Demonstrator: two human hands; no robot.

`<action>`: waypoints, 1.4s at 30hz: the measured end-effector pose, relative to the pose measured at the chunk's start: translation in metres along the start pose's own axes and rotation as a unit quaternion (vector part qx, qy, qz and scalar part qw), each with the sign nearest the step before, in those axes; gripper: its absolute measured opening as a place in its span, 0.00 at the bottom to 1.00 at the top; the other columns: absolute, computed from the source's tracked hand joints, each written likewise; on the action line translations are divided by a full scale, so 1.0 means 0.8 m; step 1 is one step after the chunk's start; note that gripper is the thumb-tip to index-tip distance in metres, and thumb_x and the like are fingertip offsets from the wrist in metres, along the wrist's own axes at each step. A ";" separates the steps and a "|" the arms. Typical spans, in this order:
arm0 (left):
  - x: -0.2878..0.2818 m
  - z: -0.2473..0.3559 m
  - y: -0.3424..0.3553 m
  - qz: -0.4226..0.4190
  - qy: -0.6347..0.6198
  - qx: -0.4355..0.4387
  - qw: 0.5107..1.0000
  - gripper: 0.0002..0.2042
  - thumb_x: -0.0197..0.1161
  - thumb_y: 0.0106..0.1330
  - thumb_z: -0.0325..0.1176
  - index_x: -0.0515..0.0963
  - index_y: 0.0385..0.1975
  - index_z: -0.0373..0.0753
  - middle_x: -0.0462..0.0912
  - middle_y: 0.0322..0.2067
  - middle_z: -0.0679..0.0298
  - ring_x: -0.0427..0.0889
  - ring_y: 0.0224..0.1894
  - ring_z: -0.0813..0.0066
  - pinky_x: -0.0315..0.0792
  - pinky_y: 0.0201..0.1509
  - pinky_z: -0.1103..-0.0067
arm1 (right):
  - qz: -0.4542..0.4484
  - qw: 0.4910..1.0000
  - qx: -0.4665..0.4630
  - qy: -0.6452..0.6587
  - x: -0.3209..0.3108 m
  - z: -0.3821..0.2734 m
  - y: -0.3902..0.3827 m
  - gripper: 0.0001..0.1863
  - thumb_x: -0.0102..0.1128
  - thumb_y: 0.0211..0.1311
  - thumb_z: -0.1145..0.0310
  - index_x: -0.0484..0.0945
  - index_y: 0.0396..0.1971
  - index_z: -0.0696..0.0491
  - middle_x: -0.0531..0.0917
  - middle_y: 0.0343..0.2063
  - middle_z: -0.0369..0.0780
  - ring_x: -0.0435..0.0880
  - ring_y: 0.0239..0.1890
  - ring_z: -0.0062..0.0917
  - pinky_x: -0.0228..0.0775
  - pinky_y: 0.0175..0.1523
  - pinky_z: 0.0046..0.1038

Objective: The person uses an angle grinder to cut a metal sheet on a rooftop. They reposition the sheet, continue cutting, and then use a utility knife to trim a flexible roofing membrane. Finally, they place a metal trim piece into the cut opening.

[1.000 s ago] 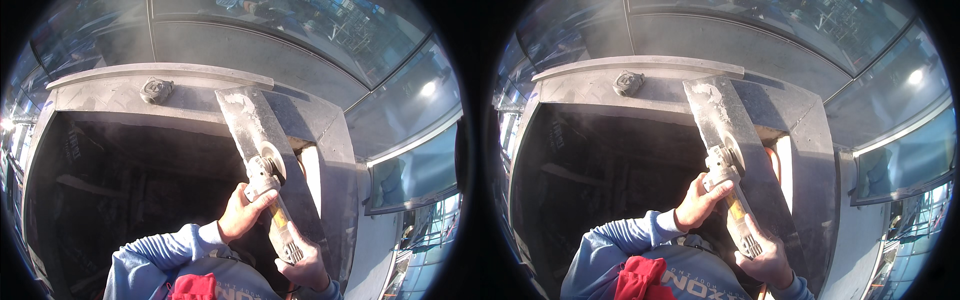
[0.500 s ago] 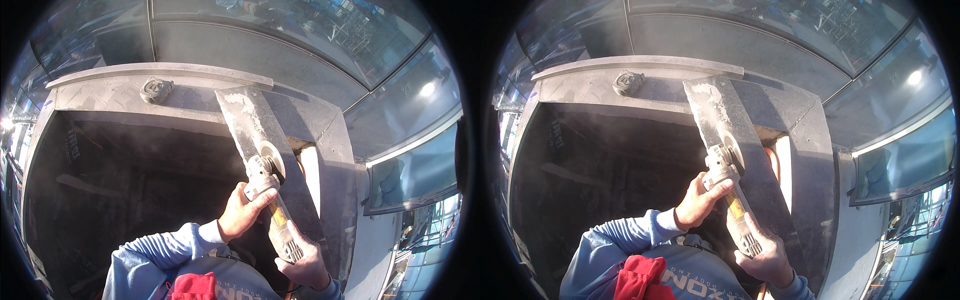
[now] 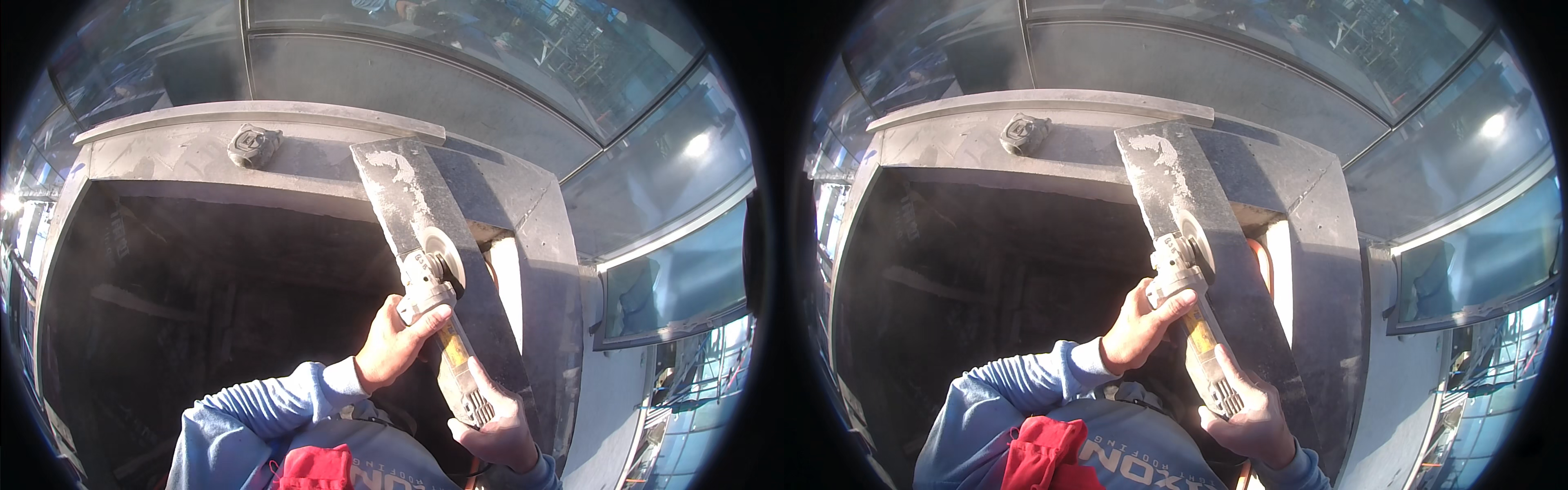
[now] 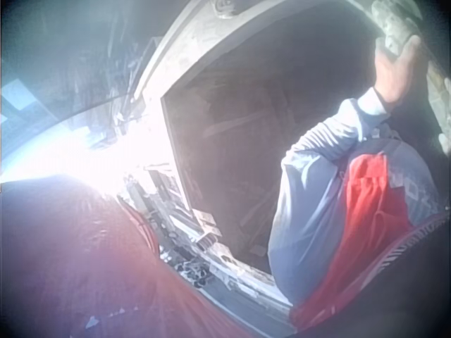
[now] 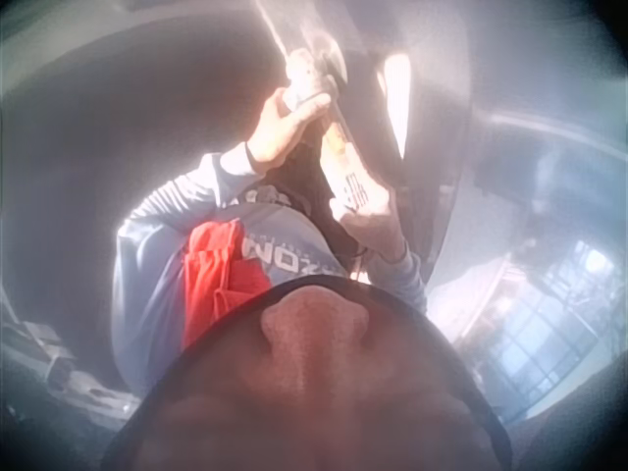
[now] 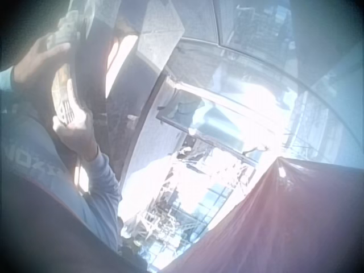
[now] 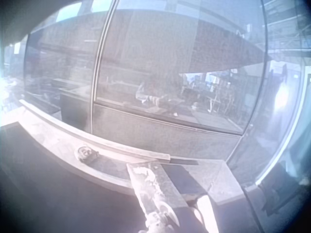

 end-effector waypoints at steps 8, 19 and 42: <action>0.002 0.004 0.000 -0.004 -0.017 0.022 1.000 0.28 0.75 0.67 0.47 0.72 0.54 0.33 0.83 0.42 0.62 0.84 0.37 0.78 0.81 0.29 0.79 | 0.026 0.999 -0.027 -0.008 0.003 0.007 -0.003 0.46 0.73 0.45 0.76 0.69 0.70 0.66 0.87 0.46 0.54 0.91 0.45 0.40 0.82 0.50 0.32; 0.002 0.015 0.001 -0.001 0.001 0.099 0.995 0.32 0.78 0.65 0.47 0.69 0.52 0.28 0.82 0.42 0.58 0.83 0.43 0.77 0.81 0.43 0.78 | 0.053 0.995 -0.071 -0.046 0.009 0.003 -0.011 0.46 0.74 0.45 0.76 0.68 0.71 0.63 0.86 0.47 0.53 0.90 0.45 0.43 0.82 0.51 0.35; -0.003 -0.025 -0.028 -0.041 -0.229 0.074 0.970 0.18 0.75 0.67 0.35 0.74 0.50 0.42 0.77 0.38 0.70 0.78 0.40 0.82 0.76 0.45 0.77 | 0.180 0.952 -0.201 -0.147 0.100 -0.002 0.003 0.48 0.71 0.41 0.76 0.66 0.70 0.66 0.84 0.46 0.58 0.85 0.45 0.53 0.78 0.52 0.45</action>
Point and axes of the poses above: each hand's wrist, its own y-axis towards the middle knuckle, its own x-axis out of the palm, z = x × y, the point moved 10 cm from there along y, towards the middle knuckle
